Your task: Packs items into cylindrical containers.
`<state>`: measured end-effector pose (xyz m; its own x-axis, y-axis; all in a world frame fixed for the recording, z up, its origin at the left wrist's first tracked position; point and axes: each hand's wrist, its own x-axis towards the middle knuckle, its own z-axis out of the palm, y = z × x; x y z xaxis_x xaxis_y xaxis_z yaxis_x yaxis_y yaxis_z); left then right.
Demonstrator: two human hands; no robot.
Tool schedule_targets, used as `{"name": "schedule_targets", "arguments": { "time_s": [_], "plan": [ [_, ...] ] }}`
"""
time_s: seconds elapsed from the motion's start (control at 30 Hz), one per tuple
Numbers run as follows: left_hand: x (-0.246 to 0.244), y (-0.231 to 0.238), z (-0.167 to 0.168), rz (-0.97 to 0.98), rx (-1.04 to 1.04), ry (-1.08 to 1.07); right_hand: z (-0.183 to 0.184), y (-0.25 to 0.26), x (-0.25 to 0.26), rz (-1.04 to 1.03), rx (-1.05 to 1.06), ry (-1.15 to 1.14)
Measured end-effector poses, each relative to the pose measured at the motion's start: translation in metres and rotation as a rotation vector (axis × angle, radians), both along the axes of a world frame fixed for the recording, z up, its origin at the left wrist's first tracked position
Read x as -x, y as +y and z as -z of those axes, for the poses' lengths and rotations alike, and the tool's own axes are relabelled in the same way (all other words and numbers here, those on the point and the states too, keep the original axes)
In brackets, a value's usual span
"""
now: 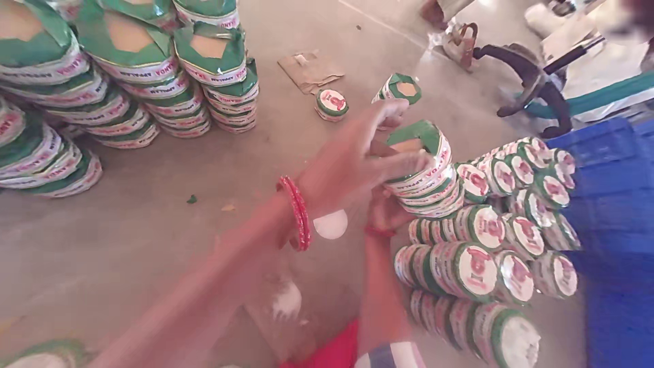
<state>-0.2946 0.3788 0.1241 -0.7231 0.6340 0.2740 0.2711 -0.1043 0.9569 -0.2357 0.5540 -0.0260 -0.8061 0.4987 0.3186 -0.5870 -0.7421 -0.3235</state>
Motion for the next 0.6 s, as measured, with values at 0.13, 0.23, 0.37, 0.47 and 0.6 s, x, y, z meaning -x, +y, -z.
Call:
{"name": "schedule_targets", "arguments": {
  "time_s": [0.13,0.23,0.37,0.47,0.6],
  "plan": [
    [-0.006,-0.003,0.016,-0.145,0.142,0.299,-0.005,-0.008,-0.006,-0.141,0.033,0.003],
    [-0.009,-0.007,0.021,-0.047,0.05,0.166,-0.008,-0.016,-0.008,-0.287,-0.01,0.082],
    [-0.008,-0.017,0.027,-0.098,-0.125,0.022,-0.028,-0.03,-0.005,-0.496,0.067,0.105],
    [-0.009,-0.031,0.033,-0.279,-0.159,-0.002,-0.032,-0.031,-0.004,-0.481,0.061,0.03],
    [-0.011,-0.071,0.053,-0.095,-0.537,-0.389,-0.046,-0.02,-0.001,-0.257,0.189,-0.256]
  ]
}}
